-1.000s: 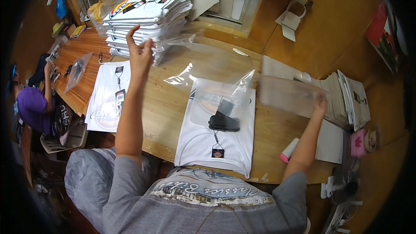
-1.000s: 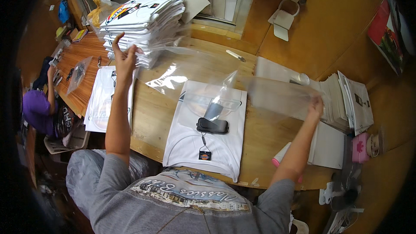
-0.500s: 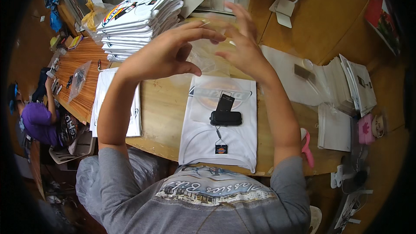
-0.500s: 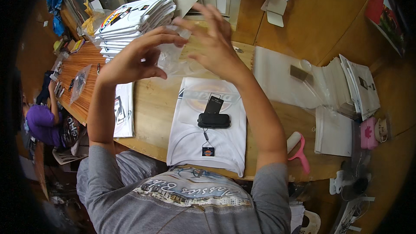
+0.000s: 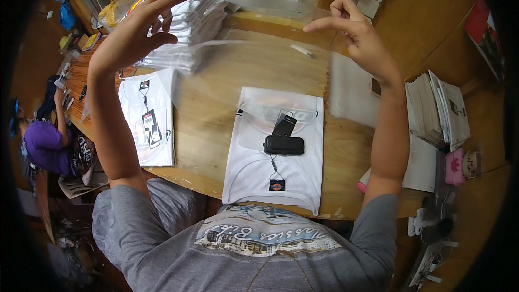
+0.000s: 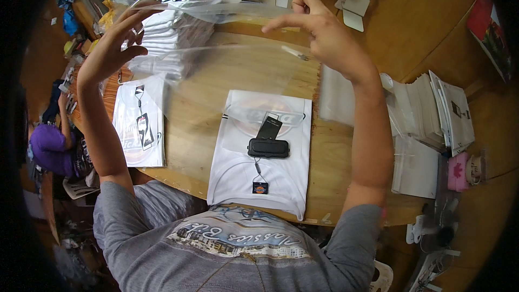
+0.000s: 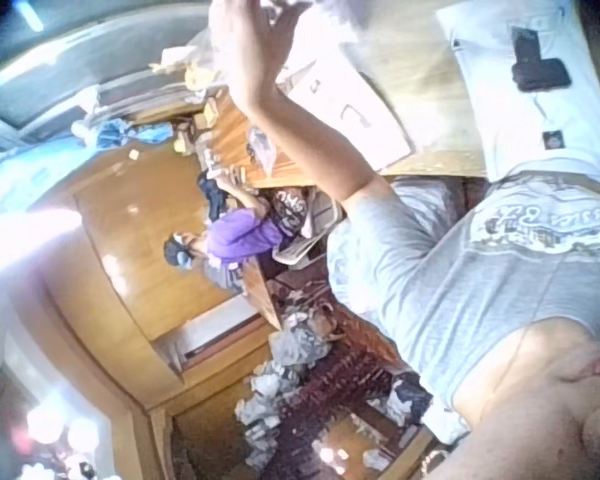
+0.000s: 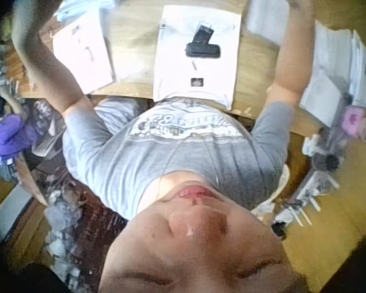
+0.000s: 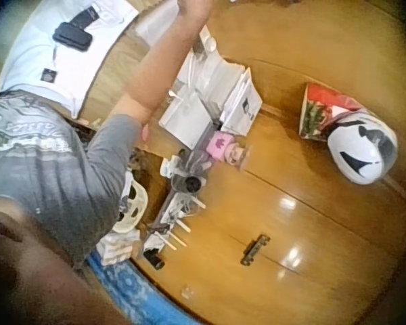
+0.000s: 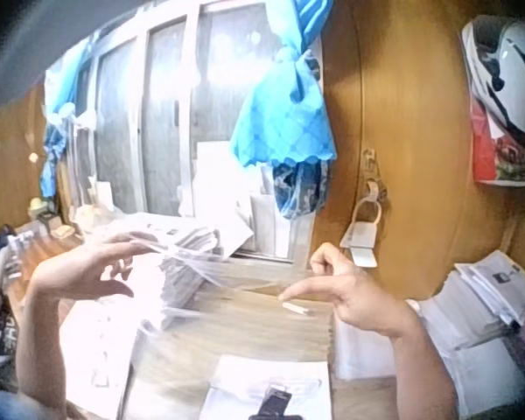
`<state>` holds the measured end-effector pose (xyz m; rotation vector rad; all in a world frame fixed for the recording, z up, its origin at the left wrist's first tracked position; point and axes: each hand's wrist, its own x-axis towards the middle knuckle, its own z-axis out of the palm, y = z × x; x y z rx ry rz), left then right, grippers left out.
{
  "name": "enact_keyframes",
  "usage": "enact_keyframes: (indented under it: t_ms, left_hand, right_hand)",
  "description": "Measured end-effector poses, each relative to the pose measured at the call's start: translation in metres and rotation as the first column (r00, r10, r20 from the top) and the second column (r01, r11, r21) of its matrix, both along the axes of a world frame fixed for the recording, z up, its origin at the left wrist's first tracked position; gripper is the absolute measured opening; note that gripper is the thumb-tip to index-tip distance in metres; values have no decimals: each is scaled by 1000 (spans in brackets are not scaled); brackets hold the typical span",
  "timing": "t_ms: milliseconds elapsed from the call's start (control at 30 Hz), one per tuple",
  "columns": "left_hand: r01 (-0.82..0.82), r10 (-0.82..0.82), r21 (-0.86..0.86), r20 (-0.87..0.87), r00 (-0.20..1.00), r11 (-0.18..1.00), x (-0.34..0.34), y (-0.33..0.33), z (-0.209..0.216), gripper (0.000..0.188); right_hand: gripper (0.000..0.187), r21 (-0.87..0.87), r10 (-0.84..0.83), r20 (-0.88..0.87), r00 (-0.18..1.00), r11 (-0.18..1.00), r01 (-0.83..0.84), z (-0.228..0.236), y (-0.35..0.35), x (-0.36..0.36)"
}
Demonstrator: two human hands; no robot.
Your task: The person folds white t-shirts with attached tags, places them into clear plastic bags, and stacks the packaged shirts. They also use a pink lint roller to clean the shirts before packaging.
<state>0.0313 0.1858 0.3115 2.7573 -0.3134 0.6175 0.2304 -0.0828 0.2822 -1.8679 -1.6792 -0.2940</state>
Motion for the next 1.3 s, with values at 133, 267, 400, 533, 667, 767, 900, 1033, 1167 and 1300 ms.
enact_keyframes:
  t_ms: [133,267,400,533,667,767,900,1033,1167,1300]
  left_hand:
    - [3,-11,45,181,983,999,33,19,-11,50]
    - [-332,326,-144,732,598,932,75,2,-17,47]
    - [-117,175,-140,911,373,983,74,9,-57,31]
    - [-34,344,-631,375,861,775,101,-22,-143,10]
    - [-225,73,-909,-213,974,351,131,-7,-258,9]
    - [-353,252,-826,-264,931,440,137,-1,-313,11]
    - [-616,542,-571,-322,776,543,143,-13,-313,7]
    - [-632,422,-619,-472,774,465,141,-1,-317,3]
    - [-511,131,-838,-494,860,194,133,4,-324,7]
    - [-508,123,-848,-494,861,152,123,5,-320,12]
  right_hand:
    - [34,-106,-125,487,864,974,201,-16,2,32]
    - [28,327,-602,458,654,798,506,-25,6,58]
    - [22,726,-776,-13,630,426,540,-33,0,25]
    - [19,575,-715,-87,694,533,621,-124,-25,50]
    - [14,68,-644,-392,657,692,719,-260,-39,85]
    - [10,-4,-324,-779,536,859,512,-303,-35,96]
    - [9,18,-174,-920,352,877,481,-309,-38,101]
    - [19,-218,-387,-895,221,813,539,-281,-32,93]
    - [17,-244,-340,-923,179,879,410,-294,-45,102]
    - [13,-261,-323,-937,135,901,347,-279,-48,90]
